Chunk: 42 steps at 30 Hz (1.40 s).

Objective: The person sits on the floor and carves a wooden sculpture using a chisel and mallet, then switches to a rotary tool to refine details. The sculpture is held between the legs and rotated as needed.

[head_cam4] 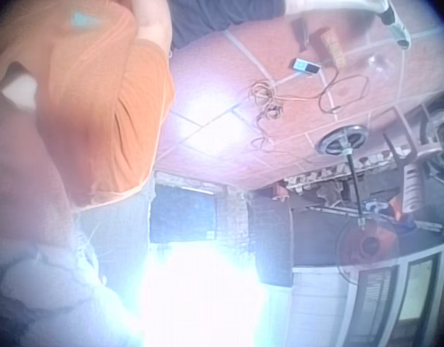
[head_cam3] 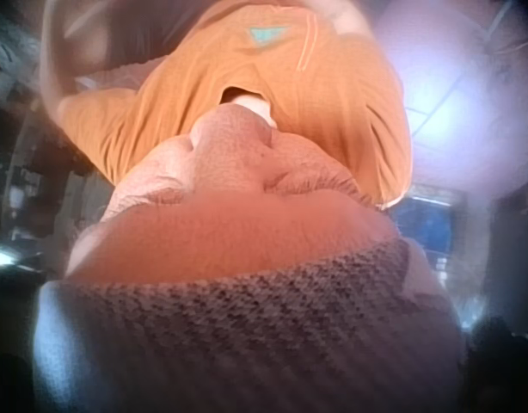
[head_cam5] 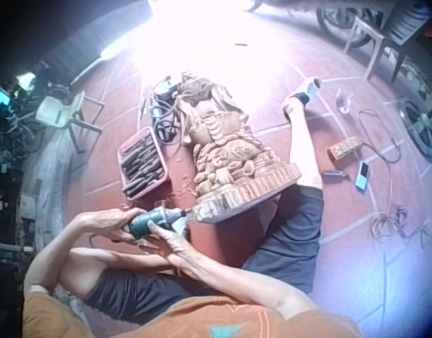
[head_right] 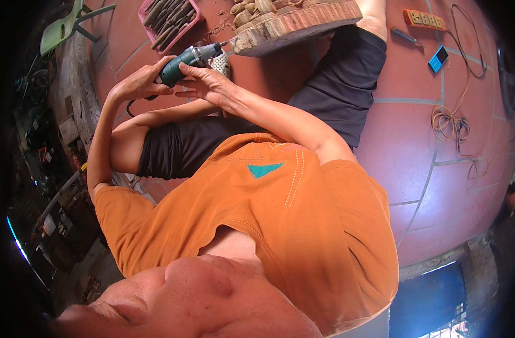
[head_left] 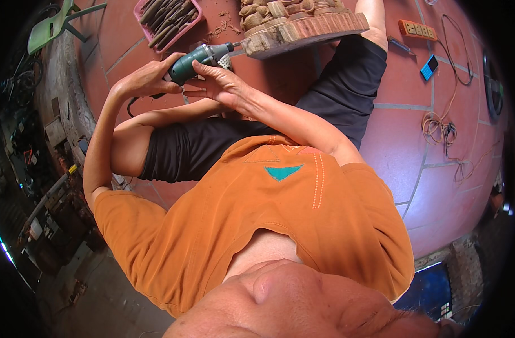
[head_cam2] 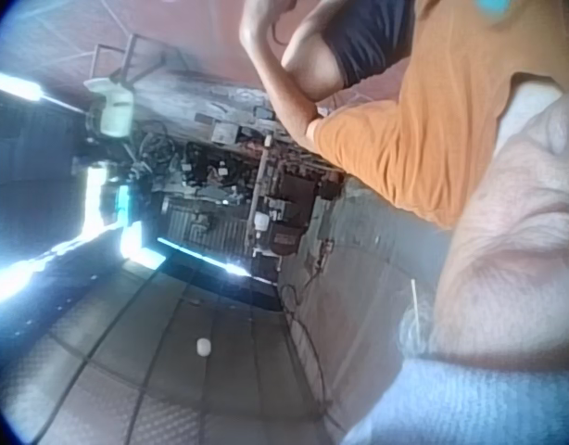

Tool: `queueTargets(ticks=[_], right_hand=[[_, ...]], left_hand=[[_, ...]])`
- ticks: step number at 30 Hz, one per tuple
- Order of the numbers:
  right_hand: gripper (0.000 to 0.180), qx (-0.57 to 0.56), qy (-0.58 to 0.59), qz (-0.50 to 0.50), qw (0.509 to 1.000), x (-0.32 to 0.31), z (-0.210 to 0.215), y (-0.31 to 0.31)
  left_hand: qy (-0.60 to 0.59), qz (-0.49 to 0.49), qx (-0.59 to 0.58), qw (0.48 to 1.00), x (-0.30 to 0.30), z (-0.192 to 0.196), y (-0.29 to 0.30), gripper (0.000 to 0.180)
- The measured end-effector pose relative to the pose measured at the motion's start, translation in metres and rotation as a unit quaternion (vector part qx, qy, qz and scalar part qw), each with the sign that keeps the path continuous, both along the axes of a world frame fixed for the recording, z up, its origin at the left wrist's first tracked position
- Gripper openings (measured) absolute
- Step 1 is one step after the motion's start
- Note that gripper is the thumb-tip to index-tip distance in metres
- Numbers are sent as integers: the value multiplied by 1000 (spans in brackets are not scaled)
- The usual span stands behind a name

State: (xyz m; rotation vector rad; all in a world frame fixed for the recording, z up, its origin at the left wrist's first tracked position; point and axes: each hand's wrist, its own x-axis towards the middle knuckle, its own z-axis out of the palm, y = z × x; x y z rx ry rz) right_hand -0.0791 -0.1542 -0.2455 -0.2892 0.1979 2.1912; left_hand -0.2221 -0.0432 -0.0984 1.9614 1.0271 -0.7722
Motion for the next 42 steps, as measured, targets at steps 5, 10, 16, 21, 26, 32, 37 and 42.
queueTargets(ticks=[5, 10, 16, 21, 26, 32, 37, 42], right_hand=[[42, -9, -2, -1, 1000, 3, 3, 0], [44, -7, -3, 2, 1000, 3, 4, 0], [46, -7, -7, 2, 1000, 5, 9, 0], [46, -4, -10, 1, 1000, 6, 10, 1], [44, 17, -9, -18, 1000, 1, 0, 8], [41, 10, -6, -13, 1000, 2, 0, 7], [43, -4, -1, -3, 1000, 1, -2, 6], [45, -5, -9, -7, 1000, 2, 0, 5]], left_hand=[[-8, 8, -6, 1000, 1, 1, -1, 78], [-12, -10, 12, 1000, -2, -2, 0, 78], [-22, -18, 20, 999, -7, -6, 2, 78], [-25, -2, 14, 1000, -3, -2, 0, 78], [-47, 1, 34, 998, 1, 3, -3, 77], [-42, 6, 23, 999, -3, -1, -1, 78], [-20, 17, 5, 1000, -1, 1, 0, 78], [-25, 10, 6, 1000, -1, 0, 1, 78]])
